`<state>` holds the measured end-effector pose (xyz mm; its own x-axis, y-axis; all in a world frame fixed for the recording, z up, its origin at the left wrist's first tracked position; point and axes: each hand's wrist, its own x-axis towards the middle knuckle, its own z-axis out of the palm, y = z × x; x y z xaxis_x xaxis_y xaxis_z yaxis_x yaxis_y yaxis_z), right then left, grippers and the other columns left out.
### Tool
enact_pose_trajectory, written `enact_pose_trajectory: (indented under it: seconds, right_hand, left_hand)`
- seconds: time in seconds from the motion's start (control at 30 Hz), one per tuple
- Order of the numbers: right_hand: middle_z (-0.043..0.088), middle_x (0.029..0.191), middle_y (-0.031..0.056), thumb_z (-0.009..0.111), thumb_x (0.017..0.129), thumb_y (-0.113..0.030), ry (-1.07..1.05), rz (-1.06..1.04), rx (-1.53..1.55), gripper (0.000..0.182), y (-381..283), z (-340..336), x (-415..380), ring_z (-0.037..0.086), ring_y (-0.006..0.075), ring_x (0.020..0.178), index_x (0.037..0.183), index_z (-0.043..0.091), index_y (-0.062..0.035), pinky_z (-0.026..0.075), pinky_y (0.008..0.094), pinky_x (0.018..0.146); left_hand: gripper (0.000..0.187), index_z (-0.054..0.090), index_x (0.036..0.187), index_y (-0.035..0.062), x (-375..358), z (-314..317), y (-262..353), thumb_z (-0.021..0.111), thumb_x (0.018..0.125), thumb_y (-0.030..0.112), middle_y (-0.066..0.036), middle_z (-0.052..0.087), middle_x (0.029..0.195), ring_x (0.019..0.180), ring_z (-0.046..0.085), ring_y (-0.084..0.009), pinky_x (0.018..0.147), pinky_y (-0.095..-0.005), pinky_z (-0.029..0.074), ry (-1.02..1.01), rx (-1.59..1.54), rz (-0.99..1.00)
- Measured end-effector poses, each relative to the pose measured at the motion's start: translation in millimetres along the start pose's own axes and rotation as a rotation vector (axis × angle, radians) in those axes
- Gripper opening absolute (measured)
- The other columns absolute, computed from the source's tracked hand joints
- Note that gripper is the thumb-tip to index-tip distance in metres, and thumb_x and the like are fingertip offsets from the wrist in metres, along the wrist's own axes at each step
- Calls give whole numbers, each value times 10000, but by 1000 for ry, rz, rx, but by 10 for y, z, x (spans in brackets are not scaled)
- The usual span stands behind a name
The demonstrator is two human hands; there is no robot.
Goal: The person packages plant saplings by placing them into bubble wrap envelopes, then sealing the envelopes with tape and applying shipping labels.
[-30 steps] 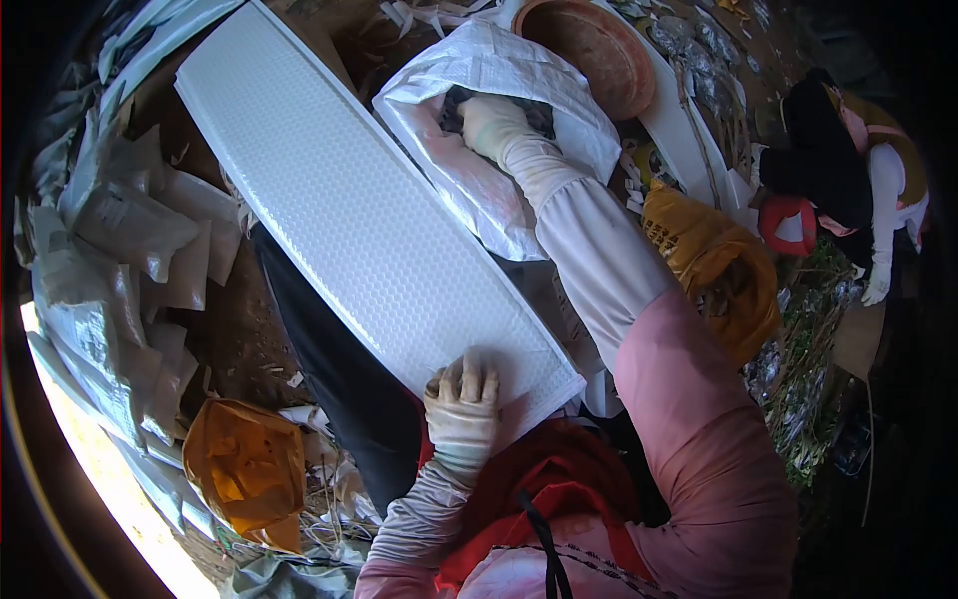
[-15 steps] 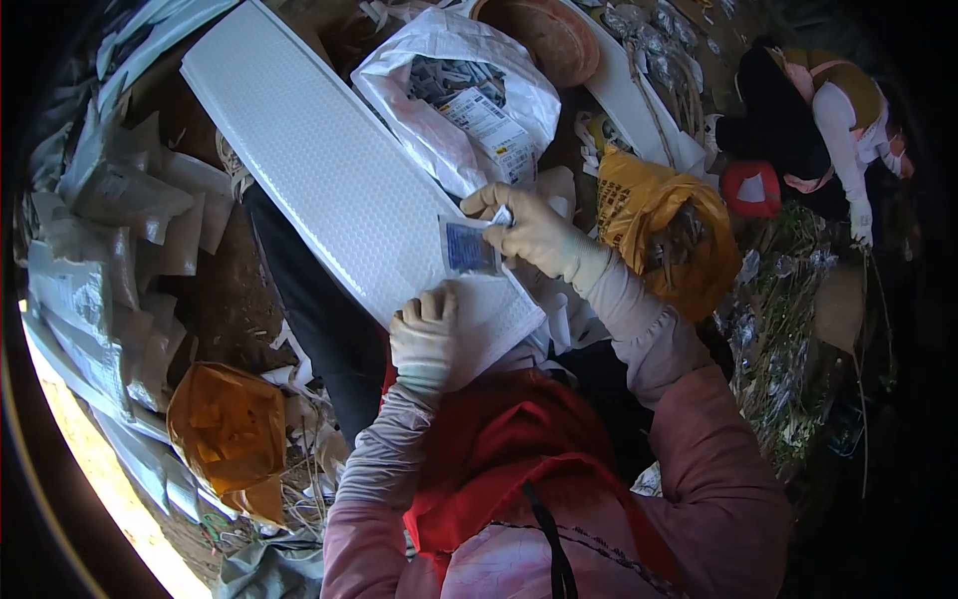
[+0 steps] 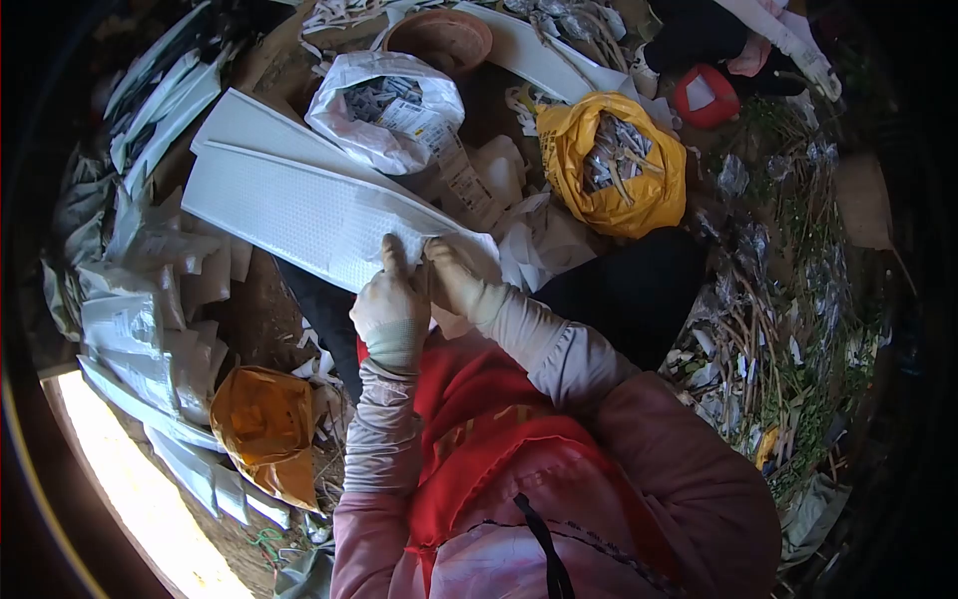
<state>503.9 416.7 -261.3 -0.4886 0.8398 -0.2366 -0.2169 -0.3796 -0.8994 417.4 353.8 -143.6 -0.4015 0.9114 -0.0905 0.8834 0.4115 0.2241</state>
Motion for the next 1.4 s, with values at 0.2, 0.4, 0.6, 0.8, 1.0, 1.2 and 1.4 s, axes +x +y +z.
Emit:
enact_pose_trajectory:
  seconds: [0.2,0.4,0.6,0.8,1.0,1.2,1.4]
  right_hand:
    - [580,853,118,586,822,-133,-137,-528,-877,184,-1014,-98,-1029,594,285,791,965,577,-17,471,370,704]
    - [596,1027,134,619,801,-71,569,-1072,-857,288,-1582,-1308,-2174,606,308,906,1082,573,-34,510,402,762]
    - [653,944,143,535,881,-146,1047,283,-967,164,-723,-3692,-3643,638,258,847,980,625,-50,513,371,743]
    - [535,1267,88,544,846,-115,429,983,-1524,397,408,-3951,-4235,538,251,1159,1242,542,-145,433,433,959]
    - [507,1305,5,482,913,-211,560,822,-1883,398,1039,-4181,-4215,482,214,1218,1309,519,-213,182,561,1103]
    - [484,1349,46,568,861,-271,376,952,-1786,322,563,-4163,-4236,402,265,1297,1175,608,-213,255,457,1111]
    - [436,1374,93,752,753,-250,266,1028,-1585,517,-630,-3791,-4409,404,289,1284,1225,571,-145,291,423,1109]
  left_hand:
    - [452,541,1286,115,-75,-149,-233,445,849,182,-203,665,744,621,646,-371,583,-470,510,46,-3,-14]
    - [484,471,1328,-7,-85,-59,-578,393,879,158,-222,576,1236,1017,616,-362,868,-408,479,16,59,100]
    - [513,437,1331,-61,-52,26,-687,374,850,108,-248,532,1286,1117,572,-337,952,-384,430,-176,10,87]
    - [527,419,1330,-83,67,66,-718,380,836,97,-257,484,1338,1221,495,-352,1033,-373,375,-180,69,94]
    - [543,429,1336,-65,299,264,-1152,393,819,98,-216,579,1144,826,509,-245,746,-345,419,-85,31,196]
    - [555,451,1332,-41,393,311,-1264,402,804,122,-173,623,874,566,470,-196,566,-356,408,-42,59,201]
    - [556,456,1328,-45,232,323,-1042,406,808,145,-214,617,1092,754,586,-266,718,-374,462,-21,-7,185]
